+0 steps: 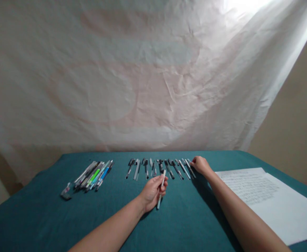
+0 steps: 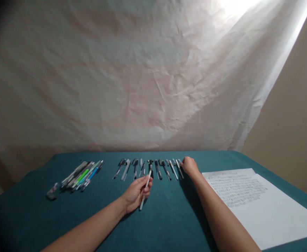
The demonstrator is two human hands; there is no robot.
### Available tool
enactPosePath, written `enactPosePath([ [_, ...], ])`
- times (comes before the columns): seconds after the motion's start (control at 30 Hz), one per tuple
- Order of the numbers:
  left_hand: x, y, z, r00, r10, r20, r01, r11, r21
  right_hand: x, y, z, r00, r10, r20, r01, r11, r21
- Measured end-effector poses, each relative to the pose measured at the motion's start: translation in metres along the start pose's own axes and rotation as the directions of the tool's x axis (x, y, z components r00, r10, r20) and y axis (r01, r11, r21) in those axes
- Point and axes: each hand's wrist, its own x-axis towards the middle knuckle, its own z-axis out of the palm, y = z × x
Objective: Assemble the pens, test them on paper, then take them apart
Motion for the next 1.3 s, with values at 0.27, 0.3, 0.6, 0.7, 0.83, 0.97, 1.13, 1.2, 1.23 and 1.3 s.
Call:
enactPosePath([
  [0.27, 0.001, -0.001, 0.000, 1.000, 0.006, -0.001, -0.006, 1.000, -0.022, -0.003, -0.026, -0.036, 0.999, -0.052, 0.006, 0.050, 0.986, 0.158],
  [0.3, 0.001, -0.001, 0.000, 1.000, 0.006, 0.001, -0.006, 1.000, -0.024, -0.007, -0.035, -0.039, 0.994, -0.095, 0.053, 0.083, 0.976, 0.203],
  [0.6, 0.001, 0.000, -0.001, 1.000, 0.018, 0.007, -0.018, 0.999, -0.039, -0.065, -0.111, -0.033, 0.724, -0.520, 0.454, -0.029, 0.635, 0.772],
  [0.7, 0.002, 0.001, -0.001, 1.000, 0.018, -0.003, -0.018, 0.999, -0.036, -0.067, -0.117, -0.025, 0.783, -0.470, 0.407, -0.041, 0.614, 0.788],
  [0.83, 0.001, 0.002, 0.000, 1.000, 0.008, -0.014, -0.008, 1.000, -0.002, -0.065, -0.117, -0.025, 0.832, -0.423, 0.359, -0.042, 0.597, 0.801],
  [0.97, -0.001, 0.000, 0.002, 1.000, -0.010, 0.002, 0.010, 0.995, 0.100, -0.058, -0.113, -0.036, 0.895, -0.351, 0.275, -0.064, 0.510, 0.858],
  [1.13, -0.005, -0.003, 0.006, 0.999, 0.011, 0.045, -0.023, 0.964, 0.263, -0.037, -0.095, -0.054, 0.990, -0.140, 0.036, 0.006, 0.287, 0.958],
  [1.2, -0.006, -0.003, 0.008, 0.998, 0.019, 0.060, -0.037, 0.950, 0.311, -0.025, -0.078, -0.056, 0.996, -0.008, -0.089, 0.087, 0.295, 0.951],
  [1.23, -0.006, -0.003, 0.009, 0.998, 0.020, 0.066, -0.040, 0.944, 0.328, -0.018, -0.068, -0.055, 0.989, 0.057, -0.137, 0.109, 0.348, 0.931],
  [1.3, -0.007, -0.002, 0.011, 0.998, 0.019, 0.064, -0.041, 0.935, 0.351, -0.005, -0.044, -0.050, 0.975, 0.126, -0.183, 0.085, 0.546, 0.833],
])
